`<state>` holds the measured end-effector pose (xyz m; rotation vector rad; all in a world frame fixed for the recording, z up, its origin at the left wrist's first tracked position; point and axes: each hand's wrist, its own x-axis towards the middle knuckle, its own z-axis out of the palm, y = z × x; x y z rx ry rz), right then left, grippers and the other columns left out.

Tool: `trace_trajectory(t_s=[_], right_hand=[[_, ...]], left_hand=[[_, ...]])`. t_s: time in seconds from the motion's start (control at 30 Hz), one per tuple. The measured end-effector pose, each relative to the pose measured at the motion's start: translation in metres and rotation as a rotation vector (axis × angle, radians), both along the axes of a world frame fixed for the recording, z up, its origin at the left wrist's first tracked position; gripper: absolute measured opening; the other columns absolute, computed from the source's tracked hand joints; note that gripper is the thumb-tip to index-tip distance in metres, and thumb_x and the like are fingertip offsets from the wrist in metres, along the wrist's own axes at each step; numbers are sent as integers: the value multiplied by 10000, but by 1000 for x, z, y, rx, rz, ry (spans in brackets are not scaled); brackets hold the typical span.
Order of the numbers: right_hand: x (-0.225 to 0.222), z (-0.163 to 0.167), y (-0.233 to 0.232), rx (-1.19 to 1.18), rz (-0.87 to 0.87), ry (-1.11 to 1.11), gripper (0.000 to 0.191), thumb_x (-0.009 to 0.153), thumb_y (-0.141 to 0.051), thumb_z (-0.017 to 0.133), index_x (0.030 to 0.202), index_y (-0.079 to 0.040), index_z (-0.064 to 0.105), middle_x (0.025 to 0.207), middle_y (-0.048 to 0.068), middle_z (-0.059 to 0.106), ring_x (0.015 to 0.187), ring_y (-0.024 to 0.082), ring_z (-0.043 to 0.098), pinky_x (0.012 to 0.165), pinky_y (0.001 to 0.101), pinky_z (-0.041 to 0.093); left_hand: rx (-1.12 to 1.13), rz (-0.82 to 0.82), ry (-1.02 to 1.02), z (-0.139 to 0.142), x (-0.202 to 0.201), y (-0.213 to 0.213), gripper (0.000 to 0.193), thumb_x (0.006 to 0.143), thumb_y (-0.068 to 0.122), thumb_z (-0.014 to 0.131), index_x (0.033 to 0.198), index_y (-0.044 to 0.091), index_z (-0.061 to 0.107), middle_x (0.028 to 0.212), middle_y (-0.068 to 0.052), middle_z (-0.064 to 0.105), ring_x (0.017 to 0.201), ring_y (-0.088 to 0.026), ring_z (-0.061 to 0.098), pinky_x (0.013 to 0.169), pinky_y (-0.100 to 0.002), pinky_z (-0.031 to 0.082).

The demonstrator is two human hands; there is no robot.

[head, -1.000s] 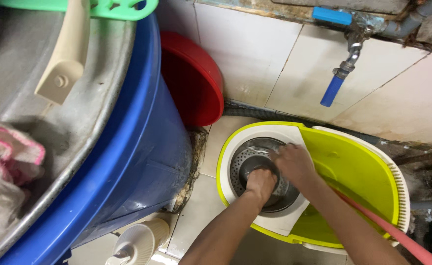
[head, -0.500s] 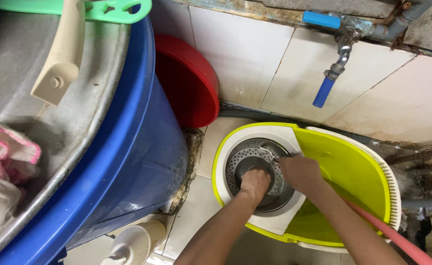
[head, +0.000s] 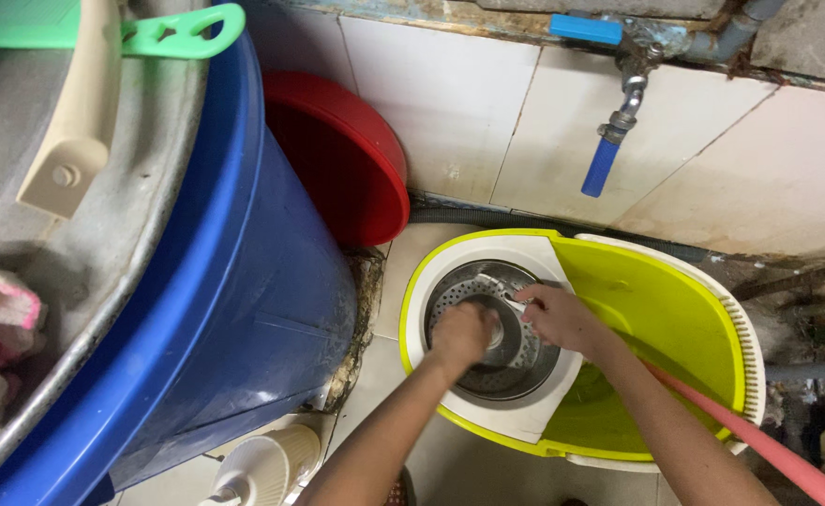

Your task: The person pours blue liquid detergent into a green and white mop bucket, then uses a pink scrub brush and a metal spoon to scrub the inner metal strainer and bucket surfaces. The person repeatedly scrubs the strainer and bucket interior with both tools.

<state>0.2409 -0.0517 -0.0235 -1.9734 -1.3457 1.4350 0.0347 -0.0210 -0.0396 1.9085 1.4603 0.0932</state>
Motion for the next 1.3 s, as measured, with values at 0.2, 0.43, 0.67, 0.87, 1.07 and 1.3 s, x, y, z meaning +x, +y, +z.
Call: trace_trajectory(t_s=[0.2,0.43,0.67,0.87,1.07,1.3], right_hand=[[-37,-2,-25,25,152,188,437,1021,-287,535,1410,-95,584,1168,83,752,985,157,712,871,336,602],[-45,21,-42,109,581,-635,344,1130,-295,438,1221,-119,720,1206,116,779,1129,262,732,999,397,578],[-88,3,-55,572,550,-715,423,854,-31,574,1272,-14,631,1386,219,547,1135,370,659,839,440,593],[-104,-15,-44,556,634,-929,321,809,-41,627,1104,61,702,1258,239,652,1058,322,696,766,365,621],[-102,-27,-32,462,577,-805,154,824,-34,634,899,-27,768,989,177,746,947,329,732,783,411,612],[-102,-32,-37,456,576,-804,135,838,-41,637,884,-35,764,949,192,747,901,333,744,780,413,612]], left_hand=[[-664,440,-549,-5,4,19,395,972,369,606,1204,59,688,1002,-60,710,854,-165,678,768,-407,617],[-458,242,-314,-17,-10,31,407,864,64,627,1267,68,680,1038,-211,738,906,-317,738,802,-456,643],[292,-355,273,32,-3,31,208,920,77,632,1114,89,706,1004,-193,751,953,-367,743,823,-468,592],[364,-507,183,5,2,55,228,828,200,693,992,48,739,1052,-226,724,961,-375,727,816,-446,592],[334,-486,424,-34,20,56,195,974,147,599,1054,98,770,1100,-174,755,1030,-329,745,859,-431,604],[192,-530,373,-17,19,65,287,957,322,662,1090,95,775,1148,-168,737,1073,-329,714,912,-430,573]])
